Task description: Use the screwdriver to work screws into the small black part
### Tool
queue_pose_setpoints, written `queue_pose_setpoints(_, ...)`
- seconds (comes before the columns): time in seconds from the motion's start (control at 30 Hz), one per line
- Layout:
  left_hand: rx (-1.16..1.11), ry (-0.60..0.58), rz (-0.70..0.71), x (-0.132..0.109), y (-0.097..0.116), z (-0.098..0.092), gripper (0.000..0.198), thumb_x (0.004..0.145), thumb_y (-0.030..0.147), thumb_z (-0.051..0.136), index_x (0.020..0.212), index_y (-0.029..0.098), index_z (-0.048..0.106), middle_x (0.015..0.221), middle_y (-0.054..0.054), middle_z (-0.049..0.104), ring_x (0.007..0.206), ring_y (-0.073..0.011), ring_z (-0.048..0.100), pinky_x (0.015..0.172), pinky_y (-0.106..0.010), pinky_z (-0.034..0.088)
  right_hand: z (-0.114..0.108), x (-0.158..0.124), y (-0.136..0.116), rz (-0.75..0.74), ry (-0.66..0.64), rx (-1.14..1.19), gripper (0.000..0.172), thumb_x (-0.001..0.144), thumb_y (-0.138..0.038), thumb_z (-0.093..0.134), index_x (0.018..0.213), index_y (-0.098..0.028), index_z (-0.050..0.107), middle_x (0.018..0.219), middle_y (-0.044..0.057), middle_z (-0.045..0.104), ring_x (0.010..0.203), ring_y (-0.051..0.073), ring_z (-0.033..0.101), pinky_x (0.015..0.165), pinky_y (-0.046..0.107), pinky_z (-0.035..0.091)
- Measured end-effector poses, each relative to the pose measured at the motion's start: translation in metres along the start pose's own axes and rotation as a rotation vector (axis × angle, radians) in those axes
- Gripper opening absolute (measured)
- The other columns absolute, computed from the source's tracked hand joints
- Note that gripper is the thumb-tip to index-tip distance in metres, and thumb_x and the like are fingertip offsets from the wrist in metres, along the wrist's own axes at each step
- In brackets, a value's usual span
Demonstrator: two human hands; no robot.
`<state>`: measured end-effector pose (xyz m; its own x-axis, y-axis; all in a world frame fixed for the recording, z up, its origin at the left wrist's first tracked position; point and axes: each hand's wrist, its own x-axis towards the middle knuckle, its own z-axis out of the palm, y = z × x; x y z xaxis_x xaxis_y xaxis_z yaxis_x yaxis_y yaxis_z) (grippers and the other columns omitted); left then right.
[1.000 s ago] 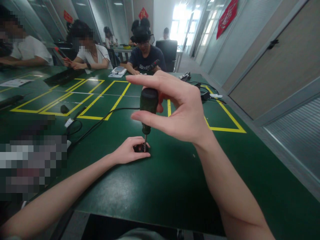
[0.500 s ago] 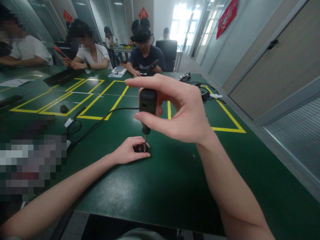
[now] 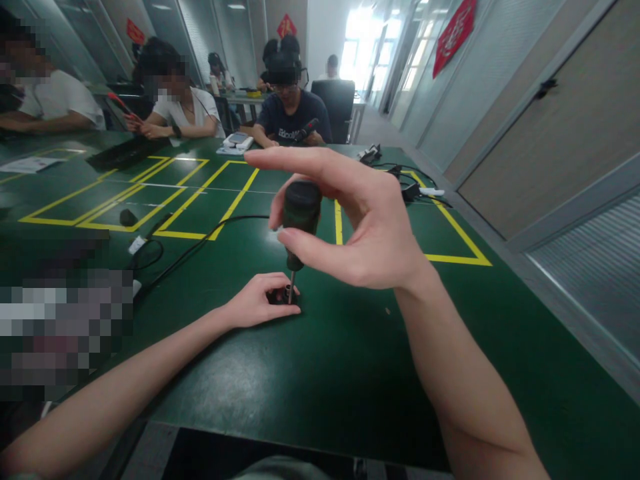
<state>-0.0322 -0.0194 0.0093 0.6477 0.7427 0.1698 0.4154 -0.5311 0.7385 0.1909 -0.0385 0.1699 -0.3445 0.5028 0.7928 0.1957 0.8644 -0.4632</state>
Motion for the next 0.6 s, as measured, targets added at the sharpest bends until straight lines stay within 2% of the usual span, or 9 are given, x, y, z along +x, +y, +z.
queue_pose_setpoints(0.2, -0.013, 0.007, 0.004, -0.0003, 0.0004, -0.0007, 0.033, 0.09, 0.048, 0.086, 0.099, 0.016, 0.08, 0.087, -0.003, 0.071, 0.075, -0.0169, 0.063, 0.071, -0.029, 0.05, 0.005, -0.0002, 0.0012, -0.026, 0.02, -0.041, 0.036, 0.094, -0.028, 0.074, 0.129, -0.035, 0.076, 0.096, -0.001, 0.079, 0.075, 0.02, 0.074, 0.063, 0.035, 0.062)
queue_pose_setpoints(0.37, 0.0, 0.008, 0.01, 0.0, 0.0001, -0.0003, 0.033, 0.09, 0.047, 0.086, 0.098, 0.016, 0.08, 0.087, -0.003, 0.07, 0.074, -0.0158, 0.061, 0.069, -0.028, 0.047, 0.0058, -0.0002, 0.0026, -0.066, 0.086, -0.06, 0.033, 0.096, -0.029, 0.071, 0.128, -0.035, 0.075, 0.098, -0.002, 0.077, 0.075, 0.017, 0.071, 0.067, 0.033, 0.061)
queue_pose_setpoints(0.5, -0.006, 0.015, 0.012, -0.0001, -0.0009, 0.0006, 0.033, 0.088, 0.046, 0.087, 0.099, 0.016, 0.08, 0.086, -0.002, 0.07, 0.074, -0.0157, 0.062, 0.069, -0.028, 0.047, 0.005, -0.0009, 0.0045, -0.022, 0.04, -0.075, 0.029, 0.098, -0.037, 0.071, 0.127, -0.032, 0.075, 0.094, 0.0, 0.076, 0.073, 0.018, 0.07, 0.062, 0.032, 0.06)
queue_pose_setpoints(0.6, -0.005, 0.008, 0.001, -0.0004, -0.0011, 0.0008, 0.033, 0.089, 0.047, 0.087, 0.099, 0.016, 0.08, 0.086, -0.002, 0.07, 0.074, -0.0158, 0.062, 0.069, -0.028, 0.048, 0.0049, -0.0015, 0.006, -0.002, 0.037, -0.053, 0.031, 0.098, -0.044, 0.073, 0.126, -0.03, 0.074, 0.095, 0.002, 0.076, 0.073, 0.019, 0.07, 0.066, 0.034, 0.063)
